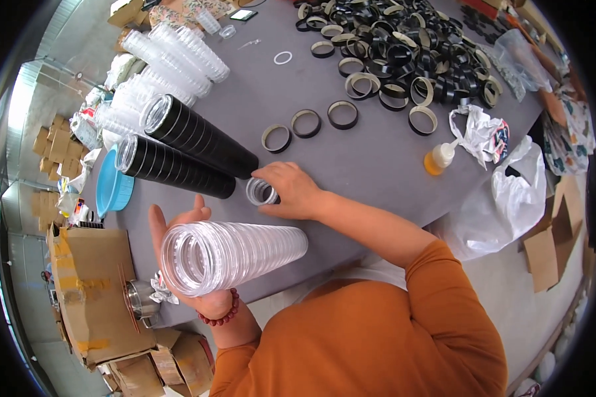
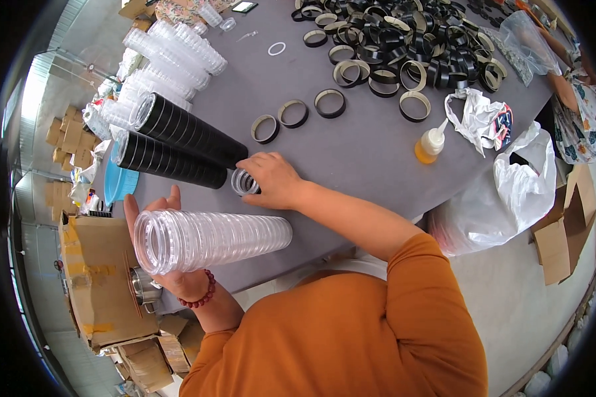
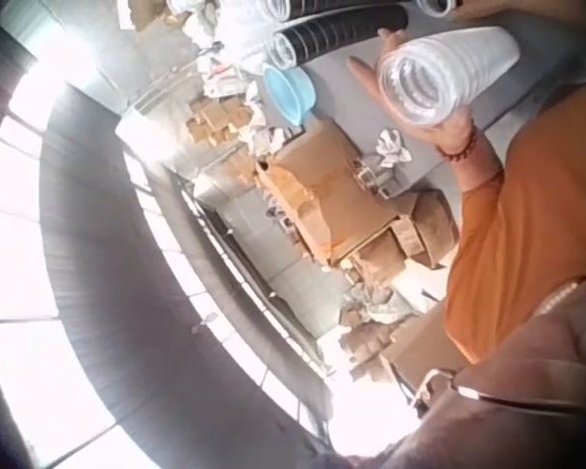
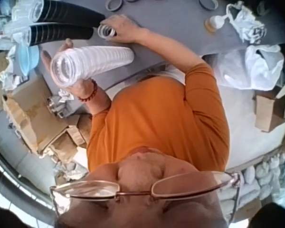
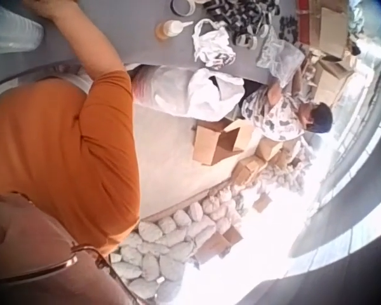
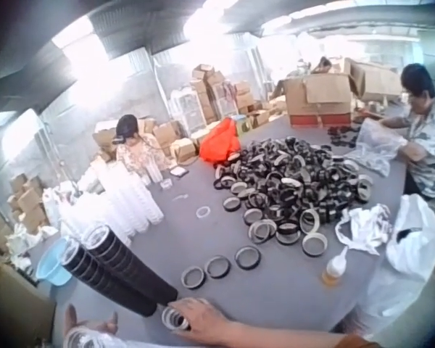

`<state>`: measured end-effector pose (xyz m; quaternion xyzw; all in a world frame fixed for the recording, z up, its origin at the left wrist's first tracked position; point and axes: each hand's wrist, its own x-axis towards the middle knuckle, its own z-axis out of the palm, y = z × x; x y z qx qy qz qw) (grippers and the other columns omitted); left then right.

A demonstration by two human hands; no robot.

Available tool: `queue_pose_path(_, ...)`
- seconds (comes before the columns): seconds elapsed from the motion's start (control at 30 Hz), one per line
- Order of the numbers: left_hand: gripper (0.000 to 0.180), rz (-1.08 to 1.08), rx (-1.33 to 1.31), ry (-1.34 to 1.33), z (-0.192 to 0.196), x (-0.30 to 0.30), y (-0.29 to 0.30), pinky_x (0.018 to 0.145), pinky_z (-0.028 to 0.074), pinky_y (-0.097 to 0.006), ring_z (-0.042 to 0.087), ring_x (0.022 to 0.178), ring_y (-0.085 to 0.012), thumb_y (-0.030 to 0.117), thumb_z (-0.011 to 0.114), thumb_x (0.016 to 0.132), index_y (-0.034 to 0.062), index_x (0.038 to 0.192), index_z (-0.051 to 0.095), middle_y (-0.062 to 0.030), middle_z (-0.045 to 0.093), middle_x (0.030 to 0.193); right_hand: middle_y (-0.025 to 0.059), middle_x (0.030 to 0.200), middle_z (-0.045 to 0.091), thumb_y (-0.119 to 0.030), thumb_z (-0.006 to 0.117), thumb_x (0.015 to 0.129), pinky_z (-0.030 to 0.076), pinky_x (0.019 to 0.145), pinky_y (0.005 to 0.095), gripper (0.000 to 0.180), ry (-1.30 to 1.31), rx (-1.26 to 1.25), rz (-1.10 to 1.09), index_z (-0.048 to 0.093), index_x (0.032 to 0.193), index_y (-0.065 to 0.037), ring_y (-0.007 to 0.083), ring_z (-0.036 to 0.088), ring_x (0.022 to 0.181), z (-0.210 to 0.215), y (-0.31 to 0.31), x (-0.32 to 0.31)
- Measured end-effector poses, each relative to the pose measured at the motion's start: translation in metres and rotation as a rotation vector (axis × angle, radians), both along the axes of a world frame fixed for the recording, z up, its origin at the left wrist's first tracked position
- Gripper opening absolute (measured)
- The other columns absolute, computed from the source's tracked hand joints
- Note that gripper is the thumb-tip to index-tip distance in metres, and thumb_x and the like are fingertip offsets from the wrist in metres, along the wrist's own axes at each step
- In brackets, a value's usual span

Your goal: The person applies glue from a bottle to black plastic rings, then assembles them with clear plastic tubes by hand.

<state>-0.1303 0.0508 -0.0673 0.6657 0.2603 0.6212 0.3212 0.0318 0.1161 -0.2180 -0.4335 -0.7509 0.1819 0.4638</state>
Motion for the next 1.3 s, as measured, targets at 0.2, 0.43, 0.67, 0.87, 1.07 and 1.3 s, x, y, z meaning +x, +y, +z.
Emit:
queue_pose_path(0.2,0.117,0.02,-0.019,-0.012,0.003,-0.002,-0.003,0.107,0.032,-0.059,0.057,0.11,-0.0311,0.051,0.079,0.067,-0.0114,0.144,0.017,-0.0216,0.055,0.115,0.0161,0.126,0.056,-0.03,0.075,0.068,0.036,0.102,0.0436,0.07,-0.072,0.012,0.082,0.051,0.129,-0.006,0.0319,0.051,0.12,0.008,0.01,0.015)
queue_pose_path(0.43,0.123,-0.014,-0.075,-0.05,0.0,0.001,-0.006,0.109,0.032,-0.049,0.059,0.109,-0.0291,0.051,0.082,0.062,-0.0153,0.143,0.017,-0.024,0.059,0.113,0.0155,0.13,0.054,-0.038,0.067,0.076,0.015,0.112,0.0546,0.073,-0.59,-0.088,-0.319,0.041,0.136,-0.004,0.0337,0.041,0.13,0.01,0.079,0.05)
queue_pose_path(0.67,0.119,-0.165,-0.151,-0.116,0.006,-0.002,-0.01,0.1,0.043,-0.04,0.055,0.116,-0.0274,0.034,0.087,0.063,-0.0104,0.146,0.015,-0.0224,0.053,0.125,0.0168,0.125,0.057,-0.039,0.073,0.072,0.023,0.111,0.053,0.078,-0.531,-0.092,-0.267,0.043,0.133,-0.002,0.0324,0.047,0.125,0.035,0.074,0.054)
queue_pose_path(0.87,0.119,-0.284,-0.171,-0.131,0.01,-0.013,-0.01,0.098,0.044,-0.038,0.055,0.117,-0.0252,0.026,0.09,0.062,-0.0024,0.149,0.013,-0.0222,0.05,0.13,0.0132,0.124,0.056,-0.013,0.084,0.068,0.047,0.089,0.0293,0.078,0.671,-0.224,0.064,0.044,0.134,0.002,0.017,0.057,0.106,0.136,0.006,0.056)
queue_pose_path(1.07,0.114,-0.349,-0.18,-0.143,0.009,-0.016,-0.013,0.105,0.037,-0.04,0.045,0.128,-0.0272,0.037,0.084,0.07,-0.0014,0.15,0.011,-0.0238,0.04,0.141,0.013,0.121,0.058,-0.019,0.086,0.069,0.045,0.09,0.0304,0.085,0.65,-0.067,0.305,0.04,0.138,0.003,0.0171,0.058,0.102,0.206,-0.06,0.023)
queue_pose_path(1.3,0.102,-0.16,0.07,-0.127,0.023,-0.017,-0.005,0.115,0.018,-0.043,0.026,0.141,-0.0335,0.056,0.062,0.084,-0.0056,0.148,0.013,-0.0261,0.025,0.15,0.0165,0.115,0.063,-0.034,0.087,0.064,0.045,0.093,0.037,0.092,0.265,0.133,0.224,0.042,0.134,0.006,0.0257,0.06,0.106,0.217,-0.08,0.005)
